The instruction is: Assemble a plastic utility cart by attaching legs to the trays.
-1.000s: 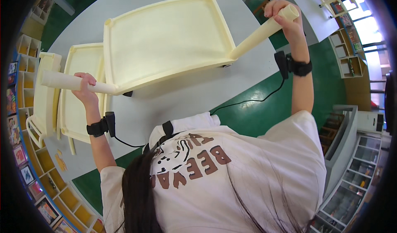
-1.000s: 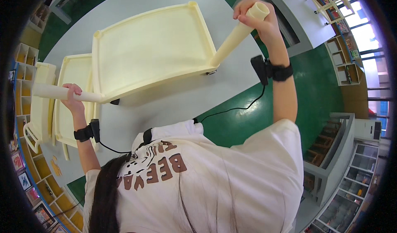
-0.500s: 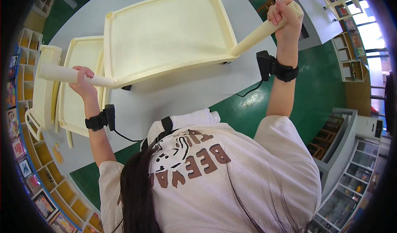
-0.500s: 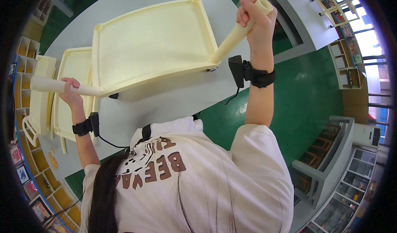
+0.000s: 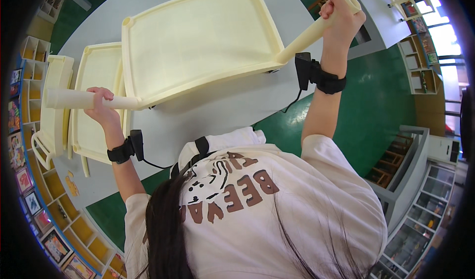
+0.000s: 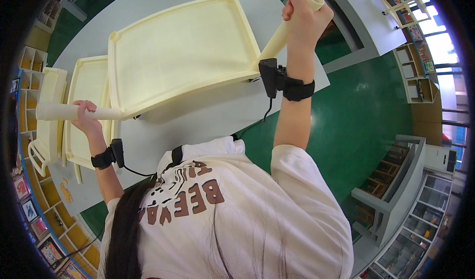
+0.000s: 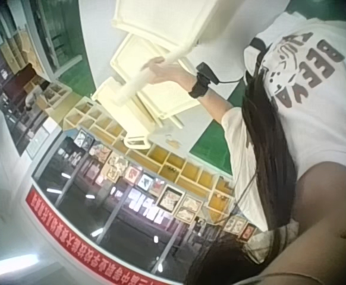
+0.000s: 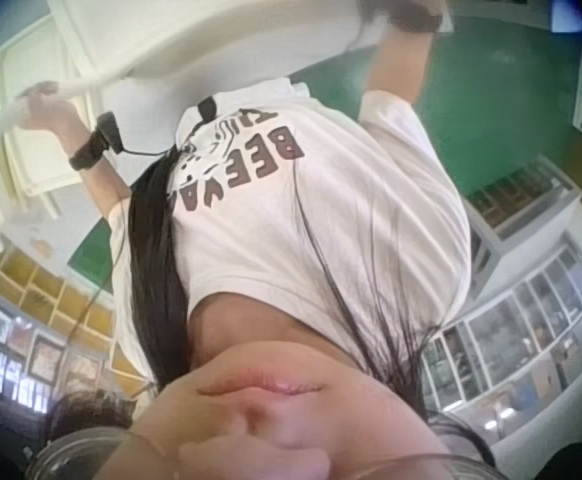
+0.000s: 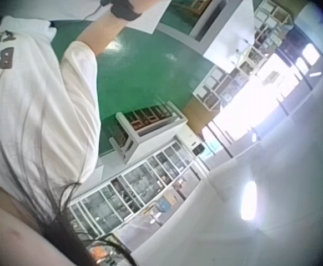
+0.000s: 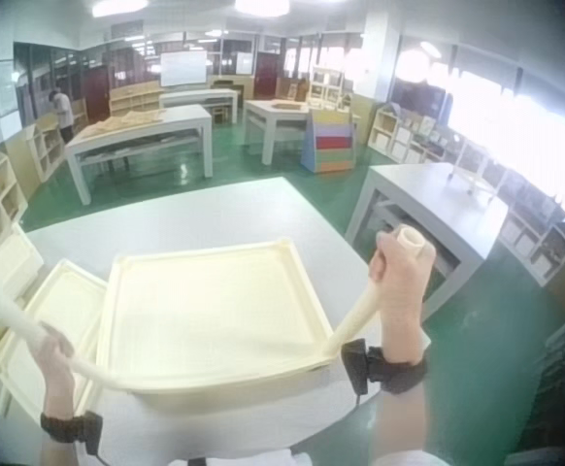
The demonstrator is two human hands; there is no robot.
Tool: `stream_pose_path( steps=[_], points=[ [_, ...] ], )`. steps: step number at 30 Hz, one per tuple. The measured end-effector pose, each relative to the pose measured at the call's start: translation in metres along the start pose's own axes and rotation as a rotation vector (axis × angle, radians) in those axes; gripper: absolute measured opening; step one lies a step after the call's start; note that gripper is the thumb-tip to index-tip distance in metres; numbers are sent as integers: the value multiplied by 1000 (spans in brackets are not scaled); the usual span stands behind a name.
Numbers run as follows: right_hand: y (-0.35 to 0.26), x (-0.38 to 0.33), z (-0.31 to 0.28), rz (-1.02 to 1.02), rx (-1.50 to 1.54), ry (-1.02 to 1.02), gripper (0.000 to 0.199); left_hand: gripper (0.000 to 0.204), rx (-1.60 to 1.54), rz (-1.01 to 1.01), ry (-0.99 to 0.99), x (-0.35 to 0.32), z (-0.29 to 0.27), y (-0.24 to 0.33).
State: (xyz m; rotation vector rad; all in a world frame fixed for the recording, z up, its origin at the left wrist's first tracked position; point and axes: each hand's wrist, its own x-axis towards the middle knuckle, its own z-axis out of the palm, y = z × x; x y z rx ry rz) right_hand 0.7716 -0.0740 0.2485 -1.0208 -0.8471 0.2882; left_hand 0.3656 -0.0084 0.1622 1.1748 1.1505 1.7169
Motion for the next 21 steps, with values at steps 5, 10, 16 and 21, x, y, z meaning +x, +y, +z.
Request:
stream_pose_path(
  steps=[5,10,16,21],
  points=[
    [6,4,10,-82,-79,149,18,9,15,1,28,-10,0,5],
    [6,0,10,-125,-148,237,19,10,1,2,78,-22,-6,5],
    [2,-1,12,-174,-162,323,17,9,-36,33,56,-24,-8,6],
    [7,3,11,-195,-221,430,14,9,-62,38,74,-26,-7,-1]
  ],
)
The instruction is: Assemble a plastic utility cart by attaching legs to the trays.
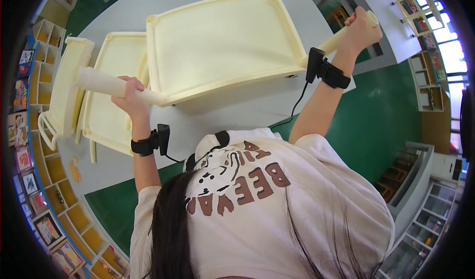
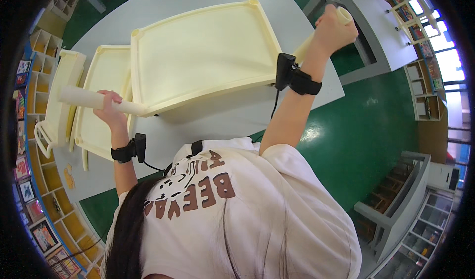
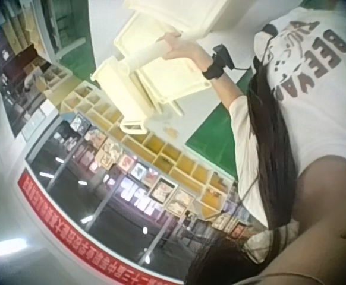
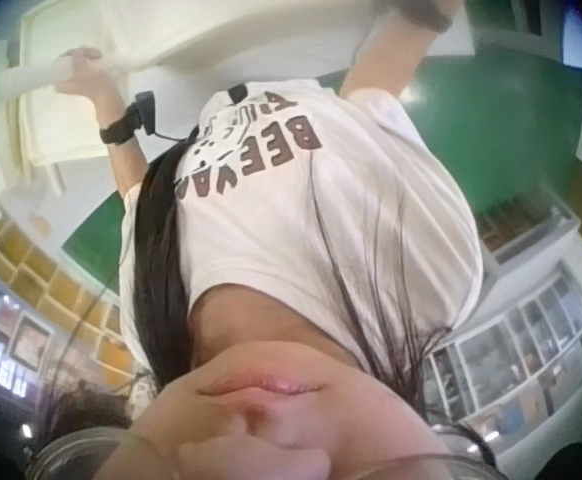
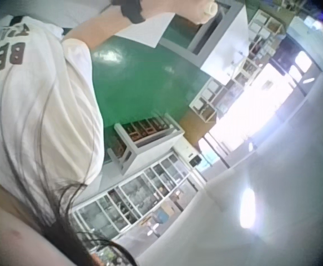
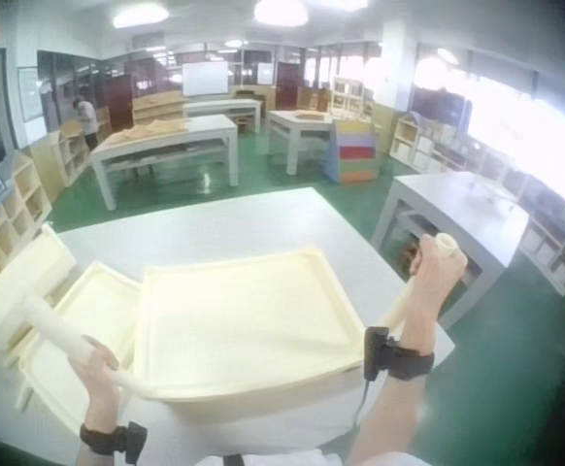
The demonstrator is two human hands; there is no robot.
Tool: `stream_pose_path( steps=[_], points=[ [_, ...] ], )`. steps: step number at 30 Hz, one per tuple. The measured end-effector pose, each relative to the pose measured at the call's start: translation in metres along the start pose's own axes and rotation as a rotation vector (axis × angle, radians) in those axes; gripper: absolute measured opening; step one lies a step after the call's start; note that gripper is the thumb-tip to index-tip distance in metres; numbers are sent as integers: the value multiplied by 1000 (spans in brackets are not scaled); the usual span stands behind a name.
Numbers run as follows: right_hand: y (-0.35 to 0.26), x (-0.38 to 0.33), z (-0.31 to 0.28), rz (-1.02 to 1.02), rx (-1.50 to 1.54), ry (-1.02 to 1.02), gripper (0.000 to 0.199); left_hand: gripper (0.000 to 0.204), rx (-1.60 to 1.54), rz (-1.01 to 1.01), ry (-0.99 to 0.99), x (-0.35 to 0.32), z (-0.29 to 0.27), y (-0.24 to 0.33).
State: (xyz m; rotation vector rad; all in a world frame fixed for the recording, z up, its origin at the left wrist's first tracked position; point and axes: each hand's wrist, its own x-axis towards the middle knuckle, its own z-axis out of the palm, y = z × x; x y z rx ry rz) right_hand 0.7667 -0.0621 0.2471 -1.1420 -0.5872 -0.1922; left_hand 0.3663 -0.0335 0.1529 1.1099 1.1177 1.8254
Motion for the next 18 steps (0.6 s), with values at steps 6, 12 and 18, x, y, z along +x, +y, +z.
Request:
stream_pose_path(
  steps=[6,12,18],
  points=[
    [-6,-4,3,-56,-160,116,15,10,-29,-26,3,3,7,4],
    [0,-2,4,-80,-209,142,16,9,-46,-17,-23,9,8,1],
    [-3,-3,-9,87,23,-127,17,8,-40,-47,-58,11,5,-1]
  ],
)
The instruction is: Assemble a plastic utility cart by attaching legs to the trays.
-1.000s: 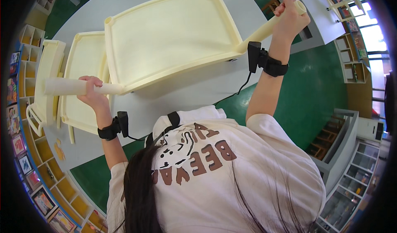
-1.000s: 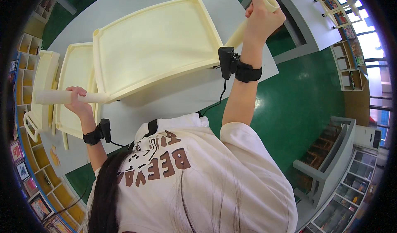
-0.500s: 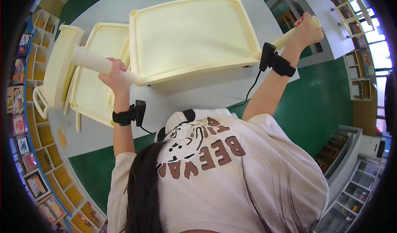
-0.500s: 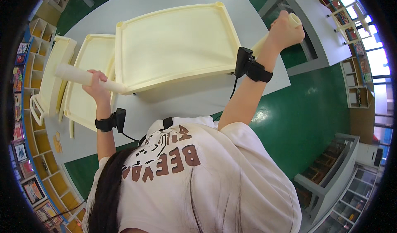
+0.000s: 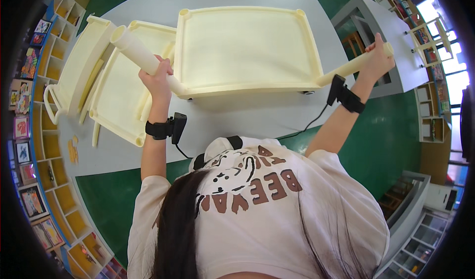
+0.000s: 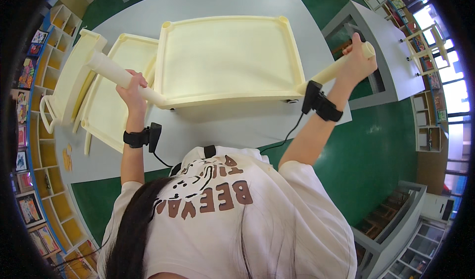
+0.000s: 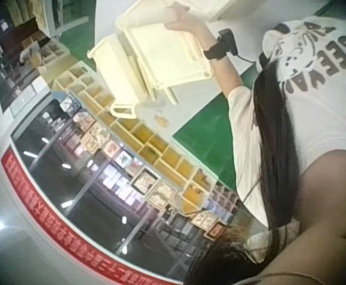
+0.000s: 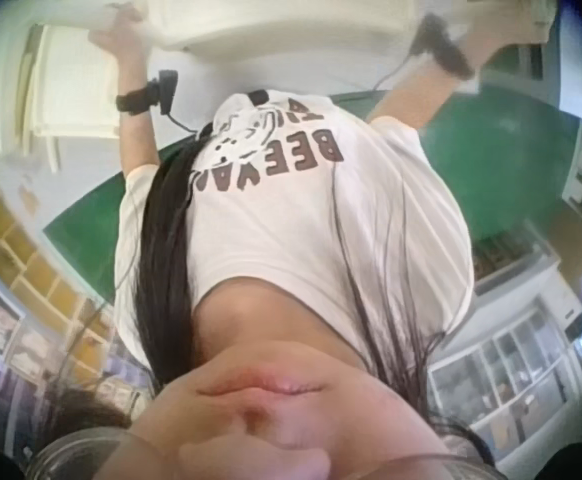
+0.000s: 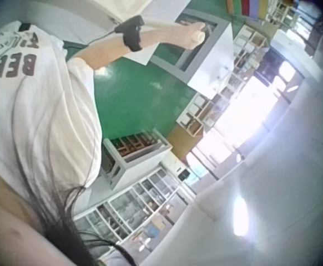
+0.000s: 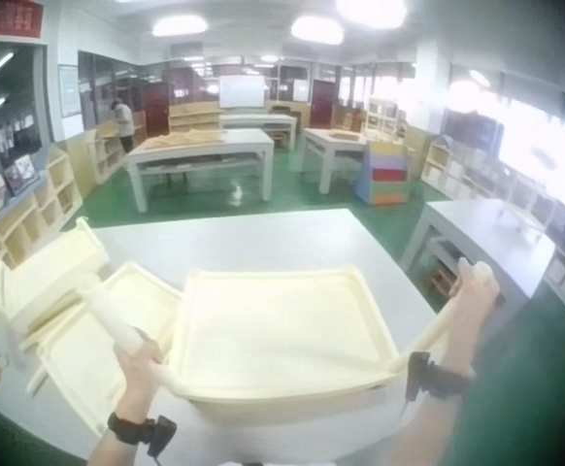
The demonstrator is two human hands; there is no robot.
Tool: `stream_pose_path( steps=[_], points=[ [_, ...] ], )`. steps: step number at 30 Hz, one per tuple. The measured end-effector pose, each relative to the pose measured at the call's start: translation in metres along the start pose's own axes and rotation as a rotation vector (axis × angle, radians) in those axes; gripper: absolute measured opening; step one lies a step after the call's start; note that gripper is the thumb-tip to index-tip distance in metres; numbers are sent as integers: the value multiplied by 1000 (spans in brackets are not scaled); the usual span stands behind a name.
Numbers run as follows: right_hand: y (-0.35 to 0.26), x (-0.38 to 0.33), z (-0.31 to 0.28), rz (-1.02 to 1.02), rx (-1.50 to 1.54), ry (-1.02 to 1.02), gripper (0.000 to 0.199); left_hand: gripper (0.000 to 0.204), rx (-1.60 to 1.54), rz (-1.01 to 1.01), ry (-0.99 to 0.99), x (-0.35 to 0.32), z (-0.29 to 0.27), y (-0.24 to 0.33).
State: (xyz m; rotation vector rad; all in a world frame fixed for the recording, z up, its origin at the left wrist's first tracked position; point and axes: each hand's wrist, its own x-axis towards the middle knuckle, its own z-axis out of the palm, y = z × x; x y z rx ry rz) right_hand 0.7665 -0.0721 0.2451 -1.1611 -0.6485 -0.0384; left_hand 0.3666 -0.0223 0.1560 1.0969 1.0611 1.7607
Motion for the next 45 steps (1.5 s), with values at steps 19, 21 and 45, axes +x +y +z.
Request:
stream_pose_path(
  steps=[19,21,45],
  points=[
    [43,18,-9,16,-130,61,27,11,93,-47,-117,-25,11,5],
    [57,36,-8,-144,-376,-66,36,15,103,-79,-202,-27,8,5],
    [-23,-163,40,210,43,-999,53,102,101,-139,-1243,-61,82,-19]
  ],
)
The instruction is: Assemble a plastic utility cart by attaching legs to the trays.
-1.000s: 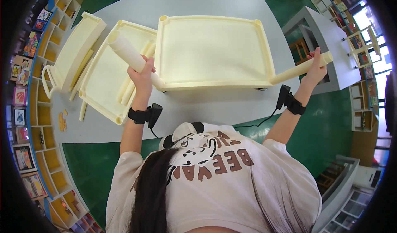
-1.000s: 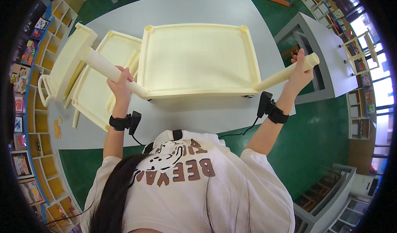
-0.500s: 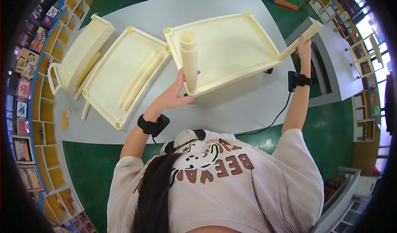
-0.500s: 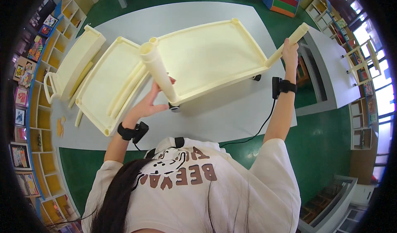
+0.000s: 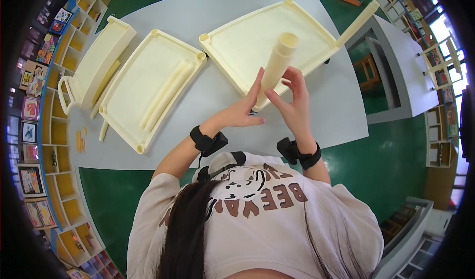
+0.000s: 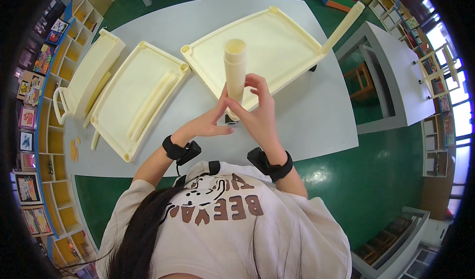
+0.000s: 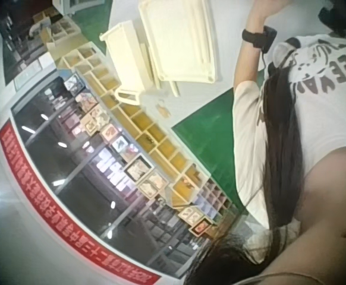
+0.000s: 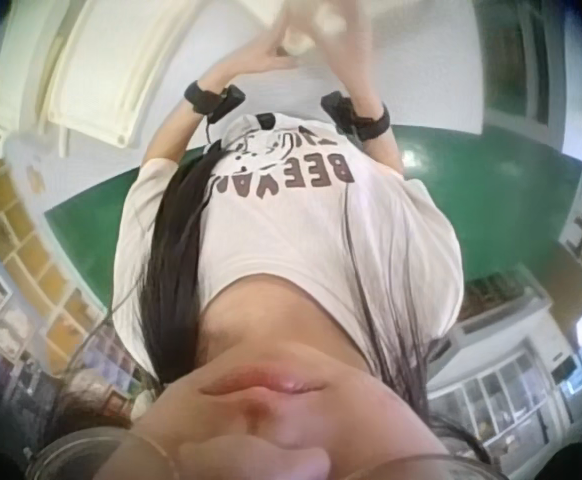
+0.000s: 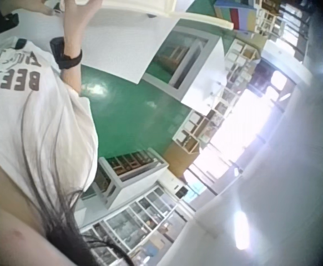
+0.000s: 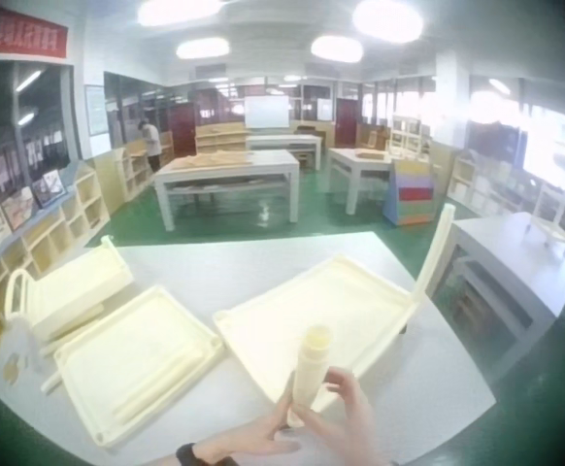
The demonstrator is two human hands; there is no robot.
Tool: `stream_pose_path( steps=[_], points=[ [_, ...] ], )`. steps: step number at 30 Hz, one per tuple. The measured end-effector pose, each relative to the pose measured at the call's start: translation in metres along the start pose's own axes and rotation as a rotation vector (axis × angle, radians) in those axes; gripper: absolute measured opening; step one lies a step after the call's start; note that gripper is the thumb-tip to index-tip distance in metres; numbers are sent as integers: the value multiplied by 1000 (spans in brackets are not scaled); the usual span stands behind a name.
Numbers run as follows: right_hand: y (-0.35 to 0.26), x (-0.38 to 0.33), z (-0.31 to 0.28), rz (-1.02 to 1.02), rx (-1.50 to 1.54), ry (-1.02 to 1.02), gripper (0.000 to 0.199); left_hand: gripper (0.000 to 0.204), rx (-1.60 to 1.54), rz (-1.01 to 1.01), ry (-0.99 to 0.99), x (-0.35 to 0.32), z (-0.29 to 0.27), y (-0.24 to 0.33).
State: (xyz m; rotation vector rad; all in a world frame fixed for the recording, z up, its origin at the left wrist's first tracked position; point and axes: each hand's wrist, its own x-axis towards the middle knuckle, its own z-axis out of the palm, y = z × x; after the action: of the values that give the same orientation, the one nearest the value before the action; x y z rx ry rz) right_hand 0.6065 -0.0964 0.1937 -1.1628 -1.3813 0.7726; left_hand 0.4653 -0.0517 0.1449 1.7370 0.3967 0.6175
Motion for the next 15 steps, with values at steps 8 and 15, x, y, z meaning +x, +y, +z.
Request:
stream_pose_path(
  steps=[8,15],
  points=[
    [19,12,5,36,268,347,19,84,148,-43,-135,-3,11,-21],
    [27,1,-41,44,102,660,17,38,167,-273,187,-67,-43,-61]
  ],
)
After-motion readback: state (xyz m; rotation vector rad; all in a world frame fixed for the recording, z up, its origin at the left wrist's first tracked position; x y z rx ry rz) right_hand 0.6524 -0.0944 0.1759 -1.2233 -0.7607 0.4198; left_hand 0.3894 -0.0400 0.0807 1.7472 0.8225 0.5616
